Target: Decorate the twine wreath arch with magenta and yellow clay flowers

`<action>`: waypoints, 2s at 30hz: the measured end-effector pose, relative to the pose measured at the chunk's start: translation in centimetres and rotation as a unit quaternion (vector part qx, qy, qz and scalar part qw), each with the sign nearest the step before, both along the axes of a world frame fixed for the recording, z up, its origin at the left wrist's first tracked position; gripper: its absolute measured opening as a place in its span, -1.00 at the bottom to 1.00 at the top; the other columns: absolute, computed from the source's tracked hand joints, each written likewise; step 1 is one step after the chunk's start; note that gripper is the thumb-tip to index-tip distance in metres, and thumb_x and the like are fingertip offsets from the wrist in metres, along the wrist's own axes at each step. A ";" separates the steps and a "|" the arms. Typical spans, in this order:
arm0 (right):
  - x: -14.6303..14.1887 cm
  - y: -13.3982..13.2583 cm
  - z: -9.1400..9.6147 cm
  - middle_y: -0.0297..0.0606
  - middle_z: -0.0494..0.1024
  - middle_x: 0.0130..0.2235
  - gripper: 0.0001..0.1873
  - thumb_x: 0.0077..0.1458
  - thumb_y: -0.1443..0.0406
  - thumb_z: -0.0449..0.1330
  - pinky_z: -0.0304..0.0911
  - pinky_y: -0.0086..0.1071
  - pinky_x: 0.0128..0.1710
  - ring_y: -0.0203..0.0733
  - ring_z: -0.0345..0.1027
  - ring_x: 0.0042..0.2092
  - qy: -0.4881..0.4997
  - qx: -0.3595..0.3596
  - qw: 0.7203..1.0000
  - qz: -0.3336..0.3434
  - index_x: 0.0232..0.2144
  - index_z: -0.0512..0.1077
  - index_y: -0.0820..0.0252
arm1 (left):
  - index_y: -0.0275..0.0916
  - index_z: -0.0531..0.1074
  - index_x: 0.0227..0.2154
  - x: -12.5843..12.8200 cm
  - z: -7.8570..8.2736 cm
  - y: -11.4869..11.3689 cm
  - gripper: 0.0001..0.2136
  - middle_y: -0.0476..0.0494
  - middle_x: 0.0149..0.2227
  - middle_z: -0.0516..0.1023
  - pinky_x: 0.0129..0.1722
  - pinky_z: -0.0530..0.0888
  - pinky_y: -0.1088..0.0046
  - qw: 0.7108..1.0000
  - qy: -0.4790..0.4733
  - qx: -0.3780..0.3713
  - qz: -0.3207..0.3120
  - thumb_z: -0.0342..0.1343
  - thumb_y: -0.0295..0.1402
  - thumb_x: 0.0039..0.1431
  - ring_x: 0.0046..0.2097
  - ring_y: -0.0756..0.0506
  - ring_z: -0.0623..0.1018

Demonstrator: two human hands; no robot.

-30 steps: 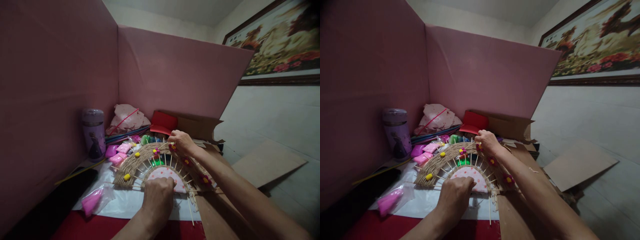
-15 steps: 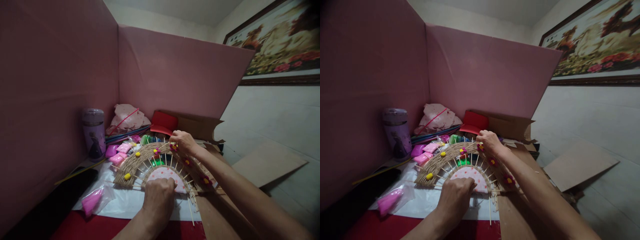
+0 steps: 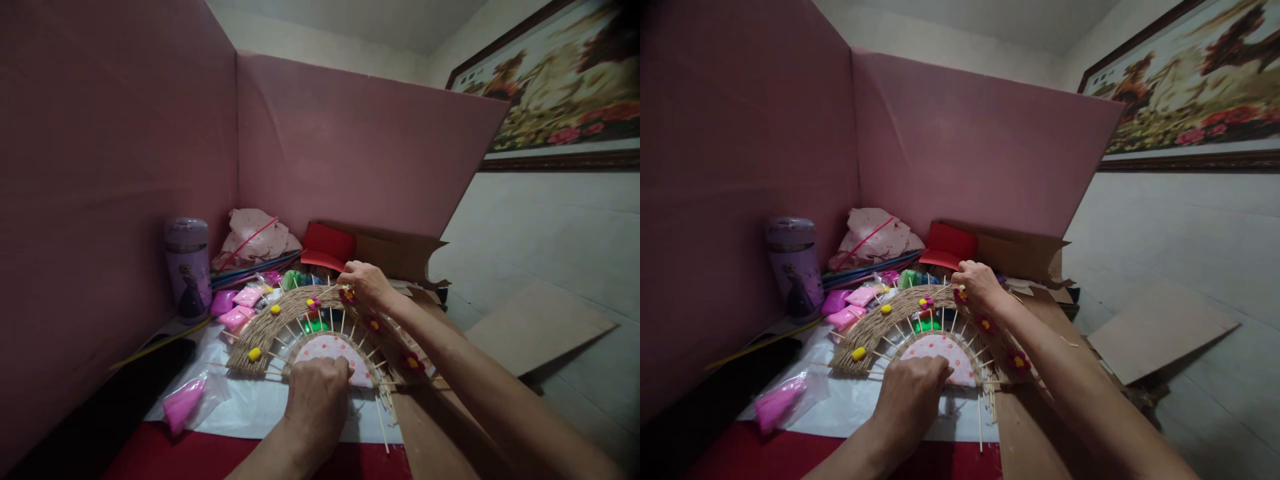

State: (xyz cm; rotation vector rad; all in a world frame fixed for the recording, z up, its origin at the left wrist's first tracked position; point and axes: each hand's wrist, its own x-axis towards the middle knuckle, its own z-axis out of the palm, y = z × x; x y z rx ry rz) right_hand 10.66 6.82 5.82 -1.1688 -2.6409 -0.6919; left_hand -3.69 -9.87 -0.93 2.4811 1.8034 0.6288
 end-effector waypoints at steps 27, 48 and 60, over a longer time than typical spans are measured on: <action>0.3 0.1 -0.4 -0.24 0.44 -0.29 -0.83 0.08 0.39 0.14 -0.02 -0.41 -0.40 -0.24 0.24 -0.27 0.002 0.010 1.000 0.009 -0.32 0.50 0.06 | -0.21 0.48 -0.41 0.0 0.1 -0.1 -0.79 -0.15 -0.44 0.58 -0.48 0.32 0.41 1.000 0.003 -0.017 0.002 -0.07 -0.44 0.17 -0.40 -0.15 0.56; 0.6 -0.4 -0.4 -0.23 0.43 -0.28 -0.85 0.11 0.34 0.14 0.00 -0.41 -0.37 -0.22 0.23 -0.26 -0.012 -0.001 1.000 0.007 -0.30 0.51 0.07 | -0.21 0.47 -0.38 0.1 0.6 -0.2 -0.78 -0.15 -0.39 0.59 -0.43 0.37 0.35 0.999 0.013 -0.052 0.000 -0.09 -0.43 0.18 -0.34 -0.19 0.57; 0.9 -0.4 -0.1 -0.21 0.43 -0.31 -0.82 0.09 0.43 0.11 -0.02 -0.43 -0.40 -0.23 0.19 -0.28 0.024 0.020 0.999 0.031 -0.35 0.50 0.13 | -0.21 0.47 -0.36 0.1 0.5 0.0 -0.78 -0.15 -0.38 0.59 -0.40 0.39 0.34 0.998 0.015 -0.057 -0.003 -0.10 -0.41 0.20 -0.33 -0.19 0.57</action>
